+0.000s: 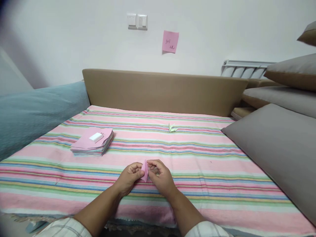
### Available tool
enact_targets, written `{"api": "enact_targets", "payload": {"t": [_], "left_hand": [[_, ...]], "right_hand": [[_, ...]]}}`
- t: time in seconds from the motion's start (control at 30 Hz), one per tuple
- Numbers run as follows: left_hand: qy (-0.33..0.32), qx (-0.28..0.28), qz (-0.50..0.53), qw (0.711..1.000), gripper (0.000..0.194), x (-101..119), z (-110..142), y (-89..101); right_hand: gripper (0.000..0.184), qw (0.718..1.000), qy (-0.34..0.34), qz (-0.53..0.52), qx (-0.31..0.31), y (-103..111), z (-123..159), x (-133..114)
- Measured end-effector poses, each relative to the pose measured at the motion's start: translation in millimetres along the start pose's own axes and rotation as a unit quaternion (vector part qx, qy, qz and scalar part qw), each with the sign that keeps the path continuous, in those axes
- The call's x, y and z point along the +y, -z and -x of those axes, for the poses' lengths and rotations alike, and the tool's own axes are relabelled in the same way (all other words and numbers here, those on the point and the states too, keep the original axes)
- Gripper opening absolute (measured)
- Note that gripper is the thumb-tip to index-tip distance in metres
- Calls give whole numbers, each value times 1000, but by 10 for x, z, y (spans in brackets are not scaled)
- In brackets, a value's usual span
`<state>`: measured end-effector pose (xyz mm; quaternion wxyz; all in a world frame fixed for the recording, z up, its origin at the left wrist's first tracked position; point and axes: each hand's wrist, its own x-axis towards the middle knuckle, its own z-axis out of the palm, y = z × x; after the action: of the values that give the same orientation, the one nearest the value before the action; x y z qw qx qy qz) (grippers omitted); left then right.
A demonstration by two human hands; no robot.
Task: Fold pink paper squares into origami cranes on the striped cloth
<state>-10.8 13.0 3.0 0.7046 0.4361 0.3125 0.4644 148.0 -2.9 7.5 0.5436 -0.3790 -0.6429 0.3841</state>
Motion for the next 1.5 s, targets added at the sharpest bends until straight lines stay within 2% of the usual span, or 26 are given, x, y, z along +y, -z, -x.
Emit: {"api": "enact_targets", "payload": {"t": [0.1, 0.23, 0.57, 0.7, 0.83, 1.0, 1.5], "left_hand": [[6, -14, -3, 1000, 34, 19, 7, -16], [10, -22, -2, 1000, 33, 41, 16, -26], [19, -44, 0, 999, 28, 39, 17, 8], [27, -48, -4, 998, 28, 51, 20, 6], [33, -52, -9, 998, 28, 56, 18, 11], [55, -66, -41, 995, 31, 72, 25, 26], [58, -87, -92, 990, 27, 106, 31, 13]], "right_hand": [[34, 999, 41, 34, 1, 29, -13, -34], [33, 993, 84, 81, -5, 72, -36, -82], [31, 970, 136, 203, -7, 145, -32, -74], [22, 960, 165, 228, 12, 141, -27, -77], [19, 943, 206, 260, -14, 158, -34, -116], [25, 928, 214, 301, -42, 218, -55, -184], [7, 903, 267, 333, -48, 305, -68, -149]]}}
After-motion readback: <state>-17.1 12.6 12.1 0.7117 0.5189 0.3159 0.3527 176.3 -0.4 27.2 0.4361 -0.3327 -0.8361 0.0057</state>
